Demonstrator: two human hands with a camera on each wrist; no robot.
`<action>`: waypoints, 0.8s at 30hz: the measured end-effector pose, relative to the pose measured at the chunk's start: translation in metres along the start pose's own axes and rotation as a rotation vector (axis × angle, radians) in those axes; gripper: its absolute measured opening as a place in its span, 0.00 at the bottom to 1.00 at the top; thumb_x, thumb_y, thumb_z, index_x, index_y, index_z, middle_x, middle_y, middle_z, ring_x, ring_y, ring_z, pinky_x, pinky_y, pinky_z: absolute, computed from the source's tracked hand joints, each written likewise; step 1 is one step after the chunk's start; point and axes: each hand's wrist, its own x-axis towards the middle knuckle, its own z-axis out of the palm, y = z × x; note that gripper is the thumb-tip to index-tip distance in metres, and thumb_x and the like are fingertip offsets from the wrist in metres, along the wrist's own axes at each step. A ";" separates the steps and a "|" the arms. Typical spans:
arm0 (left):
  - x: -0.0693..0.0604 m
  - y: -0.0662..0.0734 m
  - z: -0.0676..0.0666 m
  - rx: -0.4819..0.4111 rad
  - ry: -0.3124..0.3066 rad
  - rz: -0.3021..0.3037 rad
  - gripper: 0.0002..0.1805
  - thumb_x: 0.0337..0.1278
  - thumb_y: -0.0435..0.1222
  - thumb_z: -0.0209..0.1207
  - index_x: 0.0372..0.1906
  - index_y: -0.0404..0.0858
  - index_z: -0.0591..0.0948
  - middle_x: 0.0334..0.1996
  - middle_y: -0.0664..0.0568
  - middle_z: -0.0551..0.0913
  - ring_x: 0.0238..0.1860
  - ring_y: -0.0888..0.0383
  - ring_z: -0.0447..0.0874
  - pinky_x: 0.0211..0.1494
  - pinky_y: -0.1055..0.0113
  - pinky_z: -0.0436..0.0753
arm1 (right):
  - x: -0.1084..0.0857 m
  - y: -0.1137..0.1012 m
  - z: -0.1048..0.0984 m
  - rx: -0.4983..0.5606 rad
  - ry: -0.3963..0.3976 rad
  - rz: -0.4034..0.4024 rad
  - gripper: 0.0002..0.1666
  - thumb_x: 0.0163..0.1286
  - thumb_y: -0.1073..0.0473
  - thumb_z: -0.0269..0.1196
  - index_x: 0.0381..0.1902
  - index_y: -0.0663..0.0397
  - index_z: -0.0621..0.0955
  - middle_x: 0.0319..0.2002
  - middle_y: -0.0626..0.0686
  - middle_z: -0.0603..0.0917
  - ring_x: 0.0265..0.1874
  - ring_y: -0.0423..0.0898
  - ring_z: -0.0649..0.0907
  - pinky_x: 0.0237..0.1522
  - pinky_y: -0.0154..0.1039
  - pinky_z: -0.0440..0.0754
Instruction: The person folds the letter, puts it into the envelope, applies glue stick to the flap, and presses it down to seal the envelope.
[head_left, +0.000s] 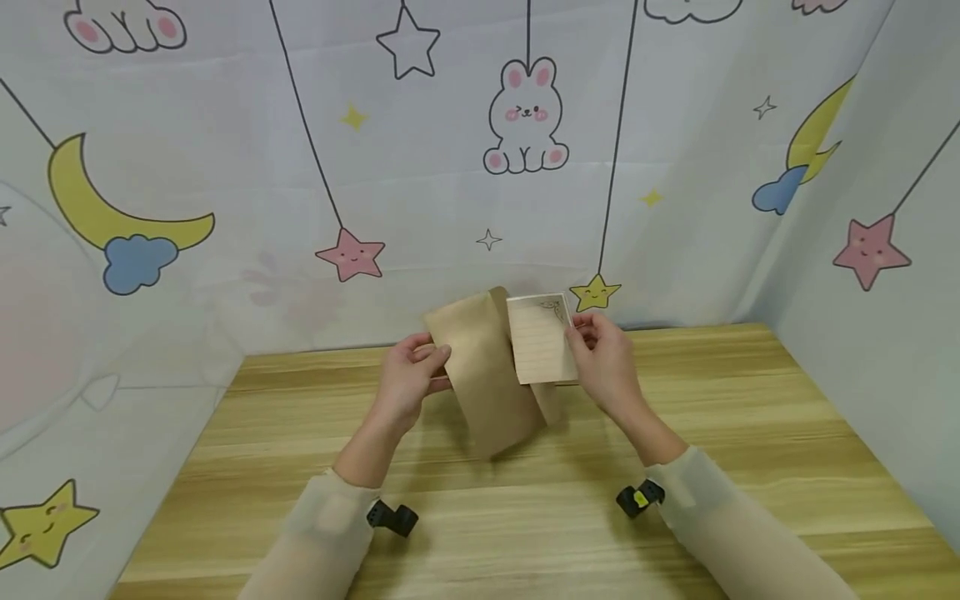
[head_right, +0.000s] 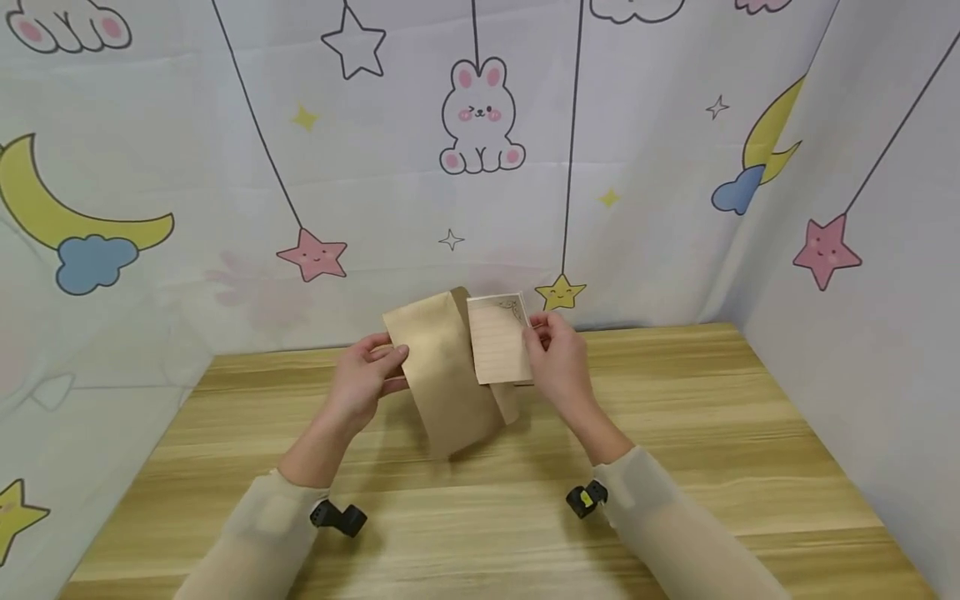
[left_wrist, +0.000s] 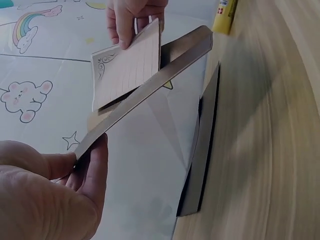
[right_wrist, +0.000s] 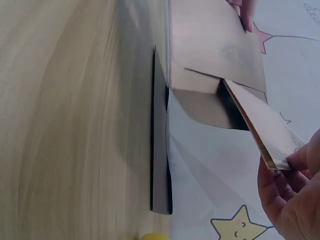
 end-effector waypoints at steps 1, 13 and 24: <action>0.001 0.000 0.002 -0.023 -0.005 -0.004 0.24 0.75 0.27 0.62 0.70 0.29 0.71 0.38 0.47 0.87 0.34 0.56 0.88 0.36 0.63 0.90 | 0.001 0.001 -0.001 0.001 -0.004 0.011 0.08 0.81 0.61 0.62 0.51 0.61 0.83 0.37 0.56 0.88 0.34 0.49 0.84 0.34 0.37 0.80; 0.010 -0.013 0.017 -0.131 0.019 -0.032 0.17 0.76 0.28 0.62 0.62 0.31 0.73 0.36 0.50 0.89 0.33 0.56 0.91 0.34 0.64 0.90 | -0.006 0.007 -0.002 -0.047 -0.088 -0.017 0.06 0.76 0.64 0.67 0.47 0.63 0.86 0.38 0.57 0.87 0.36 0.50 0.84 0.37 0.37 0.82; 0.011 -0.018 0.021 -0.144 0.027 -0.018 0.15 0.74 0.26 0.62 0.59 0.32 0.74 0.33 0.50 0.89 0.31 0.57 0.90 0.33 0.64 0.90 | -0.017 -0.006 0.001 -0.242 -0.033 -0.314 0.03 0.74 0.67 0.69 0.43 0.61 0.88 0.36 0.54 0.89 0.30 0.46 0.86 0.29 0.41 0.84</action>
